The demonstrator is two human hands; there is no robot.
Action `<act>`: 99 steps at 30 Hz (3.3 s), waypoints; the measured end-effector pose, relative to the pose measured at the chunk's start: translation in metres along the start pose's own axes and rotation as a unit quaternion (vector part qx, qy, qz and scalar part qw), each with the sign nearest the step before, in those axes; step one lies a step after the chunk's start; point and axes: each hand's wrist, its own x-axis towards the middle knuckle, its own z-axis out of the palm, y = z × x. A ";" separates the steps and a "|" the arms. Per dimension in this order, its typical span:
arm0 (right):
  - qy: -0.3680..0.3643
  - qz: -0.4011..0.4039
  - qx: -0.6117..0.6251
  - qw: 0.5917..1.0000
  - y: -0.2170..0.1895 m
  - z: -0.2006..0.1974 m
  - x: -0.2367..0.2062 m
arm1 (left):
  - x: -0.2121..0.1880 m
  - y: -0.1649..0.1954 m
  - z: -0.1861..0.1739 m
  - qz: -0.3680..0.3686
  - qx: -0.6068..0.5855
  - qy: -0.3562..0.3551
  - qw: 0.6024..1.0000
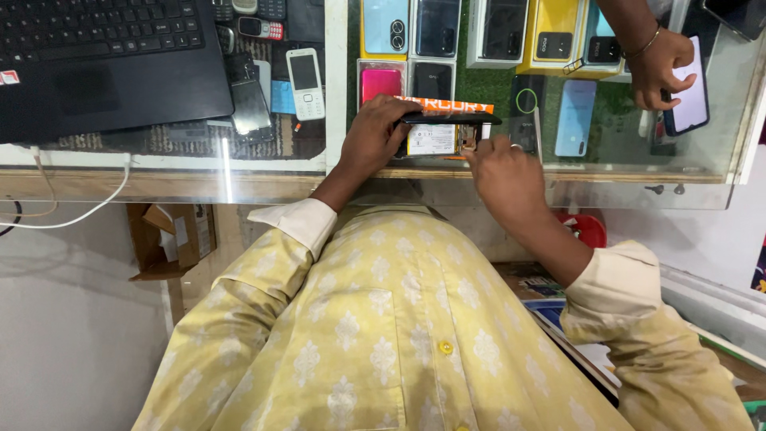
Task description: The person disassembles a smartphone by removing the back cover and using a screwdriver to detach internal components. They then reassemble the phone by reconnecting parts and securing the back cover.
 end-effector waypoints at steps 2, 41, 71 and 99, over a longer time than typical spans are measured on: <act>0.010 0.001 -0.020 1.000 0.001 0.000 0.001 | -0.001 0.001 -0.001 -0.010 -0.001 -0.003 1.000; 0.015 -0.037 0.058 0.998 0.001 -0.005 -0.002 | -0.001 0.004 -0.002 -0.001 0.009 0.002 1.000; 0.069 0.069 0.111 0.989 0.006 -0.022 -0.014 | -0.001 0.006 -0.003 -0.017 -0.004 -0.008 1.000; 0.246 0.250 0.497 0.794 0.064 0.033 0.129 | 0.001 0.011 -0.007 -0.016 0.011 0.003 1.000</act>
